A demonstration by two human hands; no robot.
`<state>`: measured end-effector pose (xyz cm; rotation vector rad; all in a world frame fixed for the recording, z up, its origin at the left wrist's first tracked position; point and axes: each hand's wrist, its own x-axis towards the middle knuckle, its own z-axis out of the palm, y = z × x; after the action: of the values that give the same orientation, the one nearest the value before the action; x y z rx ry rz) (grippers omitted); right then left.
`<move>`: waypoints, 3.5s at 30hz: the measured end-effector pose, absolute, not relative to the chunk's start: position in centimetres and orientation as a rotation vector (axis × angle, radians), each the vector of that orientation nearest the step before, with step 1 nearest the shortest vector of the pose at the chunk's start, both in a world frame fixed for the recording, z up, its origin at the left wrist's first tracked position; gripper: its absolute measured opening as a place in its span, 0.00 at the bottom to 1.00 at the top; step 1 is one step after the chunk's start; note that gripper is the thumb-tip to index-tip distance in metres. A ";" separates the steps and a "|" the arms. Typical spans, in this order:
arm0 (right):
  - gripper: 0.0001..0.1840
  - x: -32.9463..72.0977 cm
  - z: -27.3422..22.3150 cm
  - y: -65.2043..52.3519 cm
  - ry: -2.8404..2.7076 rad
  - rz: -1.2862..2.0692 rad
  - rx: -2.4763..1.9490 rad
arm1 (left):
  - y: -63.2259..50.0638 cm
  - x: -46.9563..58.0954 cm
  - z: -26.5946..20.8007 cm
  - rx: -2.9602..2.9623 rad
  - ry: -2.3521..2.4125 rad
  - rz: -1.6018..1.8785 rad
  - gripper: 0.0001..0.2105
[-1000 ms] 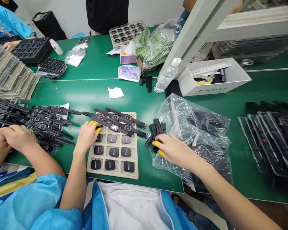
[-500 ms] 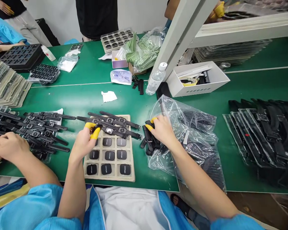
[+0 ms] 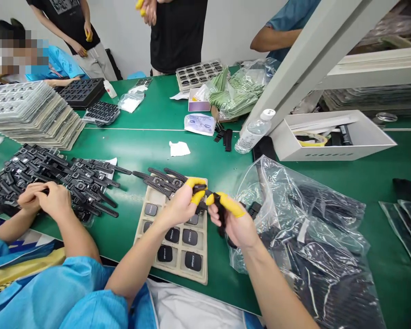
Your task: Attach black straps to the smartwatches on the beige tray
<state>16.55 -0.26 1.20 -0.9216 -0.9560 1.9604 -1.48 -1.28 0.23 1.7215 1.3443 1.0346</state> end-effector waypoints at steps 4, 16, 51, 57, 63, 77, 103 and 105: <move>0.25 15.7 -1.2 -0.9 -0.969 2.017 -0.942 | -1.3 -1.8 -1.8 1.999 1.214 0.969 0.23; 0.28 16.6 -2.2 -1.1 -0.871 2.118 -0.921 | -1.8 -1.8 -2.2 2.144 1.218 0.879 0.25; 0.36 16.7 -2.9 -0.8 -0.904 2.160 -1.015 | -2.5 -2.0 0.5 2.063 1.299 0.619 0.21; 0.36 16.8 -3.4 -0.7 -0.829 2.203 -1.030 | -2.6 -1.3 0.5 2.183 1.444 0.407 0.17; 0.37 16.4 -3.2 -0.9 -1.012 2.110 -1.066 | -2.6 -2.0 0.4 2.090 1.382 0.490 0.18; 0.36 17.8 -3.5 -0.6 -1.205 2.307 -1.064 | -0.9 -1.0 -1.5 0.704 1.242 1.587 0.26; 0.30 16.7 -3.5 -0.8 -0.781 2.091 -0.926 | -2.5 -1.0 -2.5 1.946 1.319 1.015 0.26; 0.29 16.9 -3.3 -0.7 -0.807 2.100 -0.907 | -2.6 -1.0 -2.8 1.961 1.308 1.007 0.28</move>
<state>16.89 -0.69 -3.25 -0.9068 -0.8073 2.1002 -1.04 -2.60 -2.77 1.9607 1.3077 1.0070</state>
